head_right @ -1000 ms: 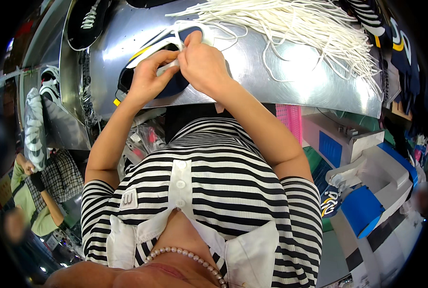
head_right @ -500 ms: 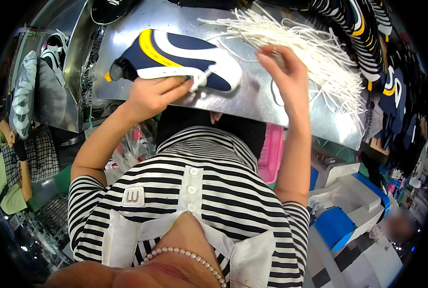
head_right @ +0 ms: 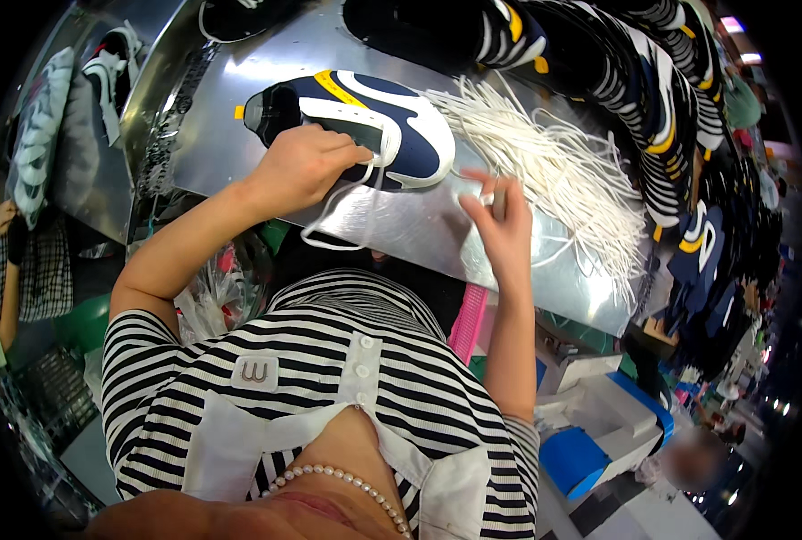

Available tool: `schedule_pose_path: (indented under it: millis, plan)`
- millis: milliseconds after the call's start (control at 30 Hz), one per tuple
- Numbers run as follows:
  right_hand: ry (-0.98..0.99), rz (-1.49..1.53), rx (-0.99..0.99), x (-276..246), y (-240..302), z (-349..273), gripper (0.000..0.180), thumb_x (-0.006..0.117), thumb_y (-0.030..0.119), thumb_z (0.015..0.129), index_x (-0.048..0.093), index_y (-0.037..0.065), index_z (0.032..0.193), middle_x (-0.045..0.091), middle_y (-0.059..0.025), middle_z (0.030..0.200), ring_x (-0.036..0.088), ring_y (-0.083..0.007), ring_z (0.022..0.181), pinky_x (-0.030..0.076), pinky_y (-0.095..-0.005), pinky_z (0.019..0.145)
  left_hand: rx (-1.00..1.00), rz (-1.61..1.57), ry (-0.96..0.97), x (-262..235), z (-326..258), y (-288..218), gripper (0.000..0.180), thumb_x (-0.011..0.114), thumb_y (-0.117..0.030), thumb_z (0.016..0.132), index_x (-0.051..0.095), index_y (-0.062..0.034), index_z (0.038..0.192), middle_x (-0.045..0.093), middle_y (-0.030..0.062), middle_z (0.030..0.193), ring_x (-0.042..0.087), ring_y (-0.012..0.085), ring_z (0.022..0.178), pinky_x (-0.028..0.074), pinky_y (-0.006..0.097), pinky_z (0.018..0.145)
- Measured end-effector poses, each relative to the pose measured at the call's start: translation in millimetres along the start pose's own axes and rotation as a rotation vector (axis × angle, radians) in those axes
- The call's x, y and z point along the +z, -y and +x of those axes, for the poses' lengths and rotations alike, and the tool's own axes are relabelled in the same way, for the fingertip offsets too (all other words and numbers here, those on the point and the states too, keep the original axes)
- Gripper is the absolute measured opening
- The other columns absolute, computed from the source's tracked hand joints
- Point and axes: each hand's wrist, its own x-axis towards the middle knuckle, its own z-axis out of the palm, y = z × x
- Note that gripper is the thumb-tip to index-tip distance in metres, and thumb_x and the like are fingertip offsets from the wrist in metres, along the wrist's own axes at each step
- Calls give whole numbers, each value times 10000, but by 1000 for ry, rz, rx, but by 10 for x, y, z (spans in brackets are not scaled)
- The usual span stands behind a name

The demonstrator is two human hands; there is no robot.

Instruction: The person threads a white shoelace through the eyelets of a blue and white shoe, pulling it through and adjusting the tension before placing the shoe onto a stack.

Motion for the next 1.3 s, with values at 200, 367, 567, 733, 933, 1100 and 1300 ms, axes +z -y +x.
schedule_pose_path:
  millis: [200, 367, 567, 733, 933, 1100, 1300]
  plan:
    - [-108, -43, -100, 331, -145, 421, 417, 849, 98, 735, 456, 102, 875, 417, 83, 683, 358, -11, 583, 267, -179, 504, -392, -503, 346, -62, 83, 132, 351, 577, -303, 951, 633, -28, 1162, 663, 151, 1123, 632, 299, 1042, 492, 378, 883]
    - [-106, -77, -154, 467, -119, 347, 413, 846, 103, 748, 451, 94, 867, 403, 81, 654, 335, -13, 556, 262, -183, 492, -979, -903, 708, -87, 169, 165, 553, 561, -458, 970, 569, -60, 1354, 523, 130, 1418, 497, 231, 1290, 377, 322, 1068]
    - [-131, -38, -114, 519, -200, 320, 404, 842, 110, 754, 455, 88, 866, 417, 72, 684, 341, -11, 573, 260, -185, 499, -1026, -980, 569, 7, 360, 76, 267, 699, -271, 883, 722, -55, 1038, 666, 5, 931, 565, 87, 862, 442, 239, 793]
    - [-118, 7, 95, 371, -286, 307, 369, 813, 206, 796, 470, 84, 854, 456, 54, 692, 378, -40, 579, 294, -212, 500, -717, -558, 251, 417, 290, 347, 164, 678, -197, 843, 731, -70, 932, 719, 75, 851, 667, 195, 757, 501, 353, 684]
    - [-34, 171, 275, 247, -279, 332, 314, 780, 253, 829, 482, 155, 829, 440, 85, 621, 347, -17, 477, 214, -204, 414, -547, -482, 243, 341, 393, 262, 139, 693, -173, 810, 747, -71, 887, 722, 93, 825, 683, 232, 764, 522, 359, 712]
    - [72, 100, 251, 407, -251, 313, 280, 736, 311, 857, 508, 156, 809, 461, 68, 670, 388, -47, 538, 268, -232, 462, -536, -593, 286, 148, 247, 220, 144, 712, -145, 810, 753, -54, 915, 732, 44, 843, 671, 105, 748, 527, 273, 687]
    - [215, 330, 127, -29, -1015, 397, 194, 693, 210, 919, 531, 105, 907, 596, -15, 757, 611, -138, 654, 510, -297, 554, -280, -468, 295, 620, 414, 245, 172, 742, -230, 749, 742, -81, 834, 711, 106, 756, 681, 236, 695, 505, 394, 628]
